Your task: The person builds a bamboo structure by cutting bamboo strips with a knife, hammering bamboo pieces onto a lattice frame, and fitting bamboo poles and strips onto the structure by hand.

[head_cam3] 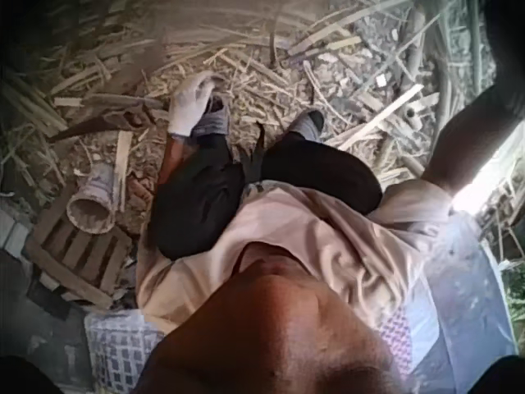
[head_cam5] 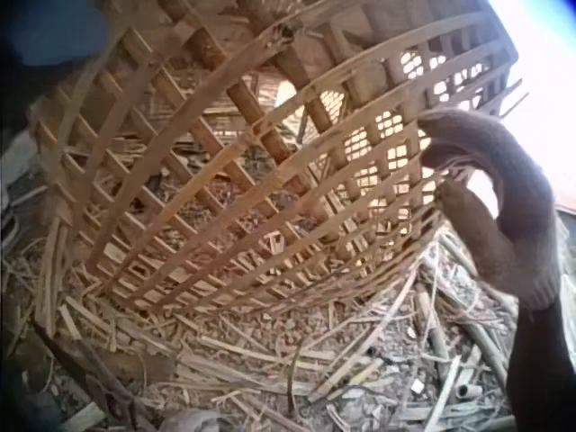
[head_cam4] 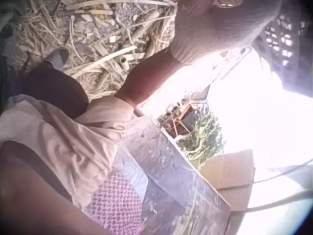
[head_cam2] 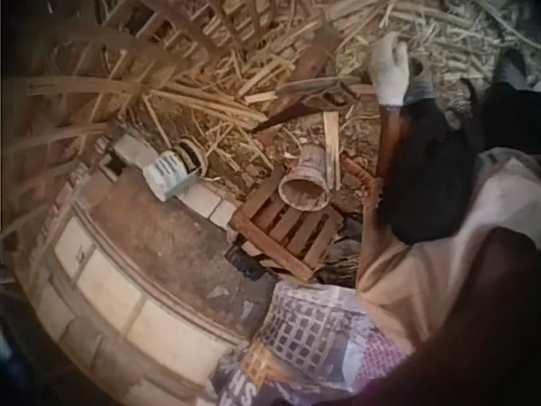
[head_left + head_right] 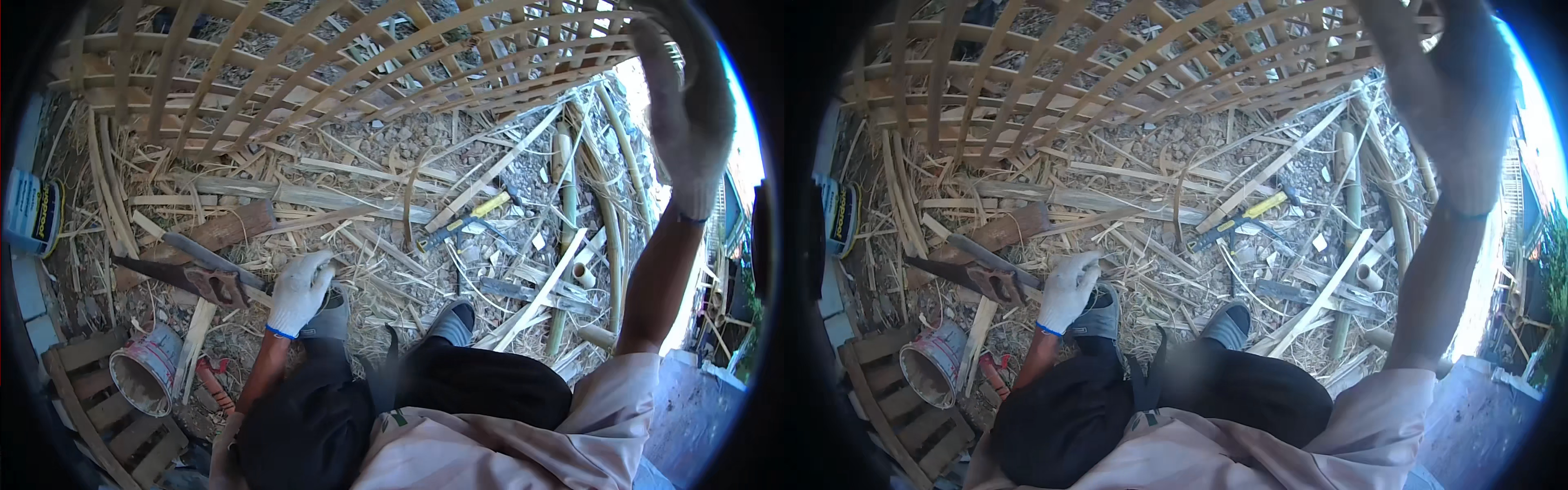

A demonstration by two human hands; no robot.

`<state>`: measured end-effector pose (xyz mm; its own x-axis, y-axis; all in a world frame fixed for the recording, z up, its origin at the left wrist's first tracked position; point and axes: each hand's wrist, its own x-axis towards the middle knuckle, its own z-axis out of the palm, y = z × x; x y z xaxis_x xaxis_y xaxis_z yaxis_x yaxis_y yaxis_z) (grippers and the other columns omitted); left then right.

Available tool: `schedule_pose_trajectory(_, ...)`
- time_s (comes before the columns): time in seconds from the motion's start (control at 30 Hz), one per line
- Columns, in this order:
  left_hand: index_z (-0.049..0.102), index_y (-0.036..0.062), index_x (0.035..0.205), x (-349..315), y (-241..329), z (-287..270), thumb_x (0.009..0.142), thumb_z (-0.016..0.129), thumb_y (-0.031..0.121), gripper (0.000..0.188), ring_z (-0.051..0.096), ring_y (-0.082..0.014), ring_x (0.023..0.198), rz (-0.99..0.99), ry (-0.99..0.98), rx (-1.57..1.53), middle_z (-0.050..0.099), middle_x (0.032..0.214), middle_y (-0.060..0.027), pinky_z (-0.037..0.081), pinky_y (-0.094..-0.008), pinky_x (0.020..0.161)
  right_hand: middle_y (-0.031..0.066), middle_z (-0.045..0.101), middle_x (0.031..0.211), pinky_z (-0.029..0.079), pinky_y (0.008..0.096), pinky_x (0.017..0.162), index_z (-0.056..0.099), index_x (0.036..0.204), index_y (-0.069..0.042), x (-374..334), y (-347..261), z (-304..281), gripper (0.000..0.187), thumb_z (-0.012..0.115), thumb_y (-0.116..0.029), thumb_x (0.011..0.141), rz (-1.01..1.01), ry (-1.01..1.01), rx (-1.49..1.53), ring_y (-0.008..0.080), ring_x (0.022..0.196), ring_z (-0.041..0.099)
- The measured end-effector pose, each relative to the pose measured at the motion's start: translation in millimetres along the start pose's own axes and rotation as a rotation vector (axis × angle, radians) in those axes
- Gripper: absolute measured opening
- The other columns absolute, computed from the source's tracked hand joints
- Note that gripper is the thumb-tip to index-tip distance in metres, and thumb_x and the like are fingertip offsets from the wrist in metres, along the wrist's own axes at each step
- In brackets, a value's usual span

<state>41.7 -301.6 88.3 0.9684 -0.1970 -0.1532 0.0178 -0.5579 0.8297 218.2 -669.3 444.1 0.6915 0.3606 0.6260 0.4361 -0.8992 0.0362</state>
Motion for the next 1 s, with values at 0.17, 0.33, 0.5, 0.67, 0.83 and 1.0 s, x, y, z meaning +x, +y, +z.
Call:
schedule_pose_trajectory(0.17, 0.07, 0.004, 0.122, -12, 6, -16, 0.097, 0.064, 0.015, 0.028, 0.069, -0.0348, 0.105, -0.063, -0.105, 0.023, 0.072, 0.114, -0.0168, 0.053, -0.0432, 0.095, 0.017, 0.073, 0.115, 0.055, 0.04, 0.096, 0.064, 0.133, -0.002, -188, -2, 69, 0.038, 0.065, -0.024, 0.104, 0.525, -0.82, 0.527, 0.0276, 0.109, 0.072)
schedule_pose_trajectory(0.33, 0.07, 0.0022, 0.12, -19, 4, -11, 0.096, 0.064, 0.014, 0.028, 0.068, -0.0361, 0.108, 0.023, -0.214, 0.14, 0.072, 0.115, -0.0179, 0.051, -0.0439, 0.098, 0.021, 0.073, 0.124, 0.054, 0.0412, 0.099, 0.065, 0.132, -0.001, -361, 7, 71, 0.045, 0.062, -0.035, 0.103, 1.208, -0.636, 0.337, 0.0326, 0.116, 0.07)
schedule_pose_trajectory(0.5, 0.07, 0.0016, 0.119, -2, 18, -21, 0.094, 0.066, 0.014, 0.028, 0.067, -0.0376, 0.109, 0.091, -0.378, 0.268, 0.072, 0.115, -0.0188, 0.051, -0.0443, 0.1, 0.0221, 0.072, 0.117, 0.053, 0.0433, 0.098, 0.065, 0.13, -0.003, -442, -74, 86, 0.042, 0.067, -0.03, 0.098, 1.415, -0.401, 0.333, 0.0355, 0.109, 0.07)
schedule_pose_trajectory(0.67, 0.073, 0.004, 0.114, 25, 58, -38, 0.091, 0.068, 0.012, 0.025, 0.068, -0.0362, 0.106, 0.273, -0.525, 0.359, 0.074, 0.11, -0.017, 0.053, -0.0448, 0.096, 0.0201, 0.068, 0.113, 0.048, 0.0537, 0.101, 0.061, 0.129, -0.004, -495, -73, 58, 0.053, 0.079, -0.027, 0.084, 1.449, -0.325, -0.574, 0.0397, 0.115, 0.06)
schedule_pose_trajectory(0.83, 0.074, 0.0064, 0.113, 40, 85, -43, 0.087, 0.072, 0.015, 0.027, 0.069, -0.0356, 0.105, 0.395, -0.727, 0.424, 0.075, 0.108, -0.0146, 0.053, -0.0461, 0.096, 0.0301, 0.07, 0.112, 0.054, 0.0544, 0.092, 0.062, 0.13, -0.007, -545, -46, 35, 0.045, 0.062, -0.03, 0.092, 1.813, -0.458, -0.28, 0.0469, 0.103, 0.068)
schedule_pose_trajectory(1.0, 0.075, 0.0077, 0.112, 44, 105, -32, 0.086, 0.073, 0.015, 0.027, 0.069, -0.0352, 0.104, 0.45, -0.843, 0.462, 0.075, 0.107, -0.0137, 0.053, -0.0454, 0.096, 0.0135, 0.075, 0.105, 0.056, 0.0291, 0.064, 0.053, 0.141, -0.002, -529, 2, -18, 0.04, 0.049, -0.019, 0.105, 1.729, 0.132, 0.479, 0.0125, 0.069, 0.065)
